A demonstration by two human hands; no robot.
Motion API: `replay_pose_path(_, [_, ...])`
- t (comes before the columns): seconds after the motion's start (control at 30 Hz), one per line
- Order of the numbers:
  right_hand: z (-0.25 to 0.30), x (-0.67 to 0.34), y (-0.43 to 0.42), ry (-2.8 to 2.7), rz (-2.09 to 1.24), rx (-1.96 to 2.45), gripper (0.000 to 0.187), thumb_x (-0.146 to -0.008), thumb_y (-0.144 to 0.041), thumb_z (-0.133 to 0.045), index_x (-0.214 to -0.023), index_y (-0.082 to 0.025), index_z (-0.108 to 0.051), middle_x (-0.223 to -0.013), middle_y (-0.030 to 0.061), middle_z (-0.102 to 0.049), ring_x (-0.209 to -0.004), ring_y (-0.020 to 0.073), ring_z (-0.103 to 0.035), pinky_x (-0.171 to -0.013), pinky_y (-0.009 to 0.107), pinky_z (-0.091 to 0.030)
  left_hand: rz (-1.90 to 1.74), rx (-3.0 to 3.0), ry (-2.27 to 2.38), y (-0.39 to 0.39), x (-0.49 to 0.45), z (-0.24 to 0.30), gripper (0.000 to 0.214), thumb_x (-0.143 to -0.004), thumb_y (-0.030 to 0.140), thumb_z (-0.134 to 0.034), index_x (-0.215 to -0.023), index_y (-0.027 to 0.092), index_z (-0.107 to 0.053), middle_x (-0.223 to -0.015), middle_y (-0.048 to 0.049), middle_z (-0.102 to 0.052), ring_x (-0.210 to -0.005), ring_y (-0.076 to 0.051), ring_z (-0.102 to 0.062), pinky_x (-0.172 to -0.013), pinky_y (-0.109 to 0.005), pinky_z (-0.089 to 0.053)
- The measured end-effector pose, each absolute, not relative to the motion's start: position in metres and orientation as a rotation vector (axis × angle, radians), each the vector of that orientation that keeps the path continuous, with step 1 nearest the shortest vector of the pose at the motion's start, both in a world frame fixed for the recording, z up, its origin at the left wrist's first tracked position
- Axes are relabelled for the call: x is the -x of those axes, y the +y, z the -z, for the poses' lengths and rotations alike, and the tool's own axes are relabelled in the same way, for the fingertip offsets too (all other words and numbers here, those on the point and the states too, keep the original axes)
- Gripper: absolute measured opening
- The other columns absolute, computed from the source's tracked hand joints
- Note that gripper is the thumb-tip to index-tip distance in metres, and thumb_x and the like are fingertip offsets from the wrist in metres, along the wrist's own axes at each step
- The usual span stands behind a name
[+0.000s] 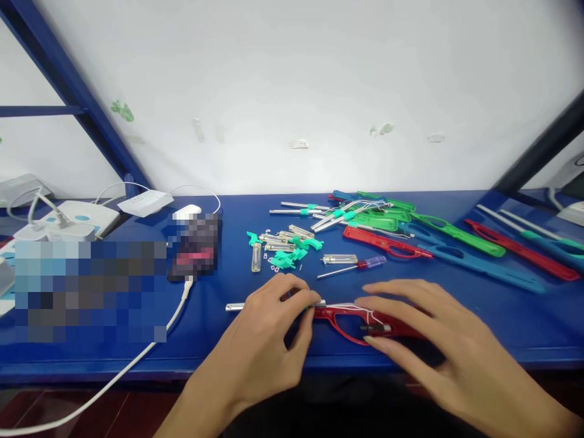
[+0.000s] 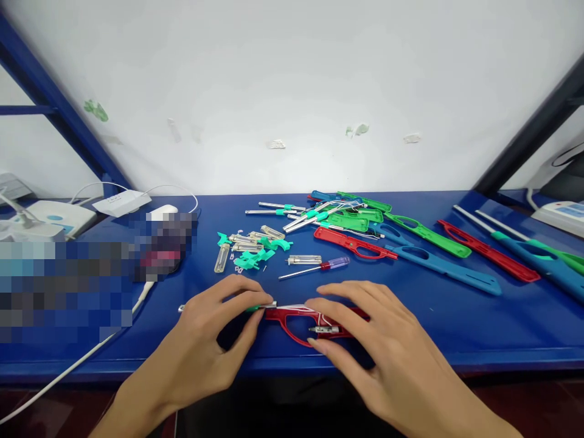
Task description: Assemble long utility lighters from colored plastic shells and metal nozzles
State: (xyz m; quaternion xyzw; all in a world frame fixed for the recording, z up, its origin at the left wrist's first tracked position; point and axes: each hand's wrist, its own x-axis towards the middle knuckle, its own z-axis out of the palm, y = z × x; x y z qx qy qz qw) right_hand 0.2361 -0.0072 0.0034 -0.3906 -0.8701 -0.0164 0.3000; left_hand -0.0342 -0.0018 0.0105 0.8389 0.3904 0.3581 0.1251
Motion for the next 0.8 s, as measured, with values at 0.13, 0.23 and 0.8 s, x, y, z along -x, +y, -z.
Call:
replay_pose_path(0.13, [0.0061, -0.2422, -0.0033, -2.292, -0.160, 1.089, 0.023, -0.105, -0.040, -0.062, -0.127, -0.037, -0.067, -0.119, -0.0001, -0.077, -0.106, 0.0225, -0.072, -0.088, 0.037, -0.062, -0.966, -2.365, 1.132, -0.0022, 0.0371, -0.0137, 0.023, -0.101, 0.010, -0.056, -0.108, 0.021, -0.075, -0.108, -0.0050, -0.070, -0.097, -0.018, -0.068, -0.088, -0.033, -0.056])
replay_pose_path(0.23, [0.0053, -0.2402, -0.0025, -2.256, -0.227, 1.075, 0.021, -0.104, -0.040, -0.062, -0.124, -0.037, -0.070, -0.116, 0.0000, -0.078, -0.104, 0.0219, -0.073, -0.085, 0.034, -0.064, -0.943, -2.313, 1.127, -0.0008, 0.0382, -0.0150, 0.023, -0.102, 0.011, -0.058, -0.106, 0.023, -0.076, -0.109, -0.0037, -0.072, -0.098, -0.018, -0.070, -0.090, -0.034, -0.056])
replay_pose_path(0.8, [0.0050, -0.2404, -0.0039, -2.212, -0.242, 1.104, 0.023, -0.104, -0.038, -0.063, -0.125, -0.038, -0.072, -0.117, 0.0003, -0.078, -0.105, 0.0222, -0.074, -0.087, 0.034, -0.065, -1.009, -2.214, 1.295, 0.0062, 0.0369, -0.0126, 0.015, -0.096, 0.014, -0.069, -0.104, 0.024, -0.077, -0.104, -0.0019, -0.075, -0.089, -0.019, -0.072, -0.084, -0.034, -0.059])
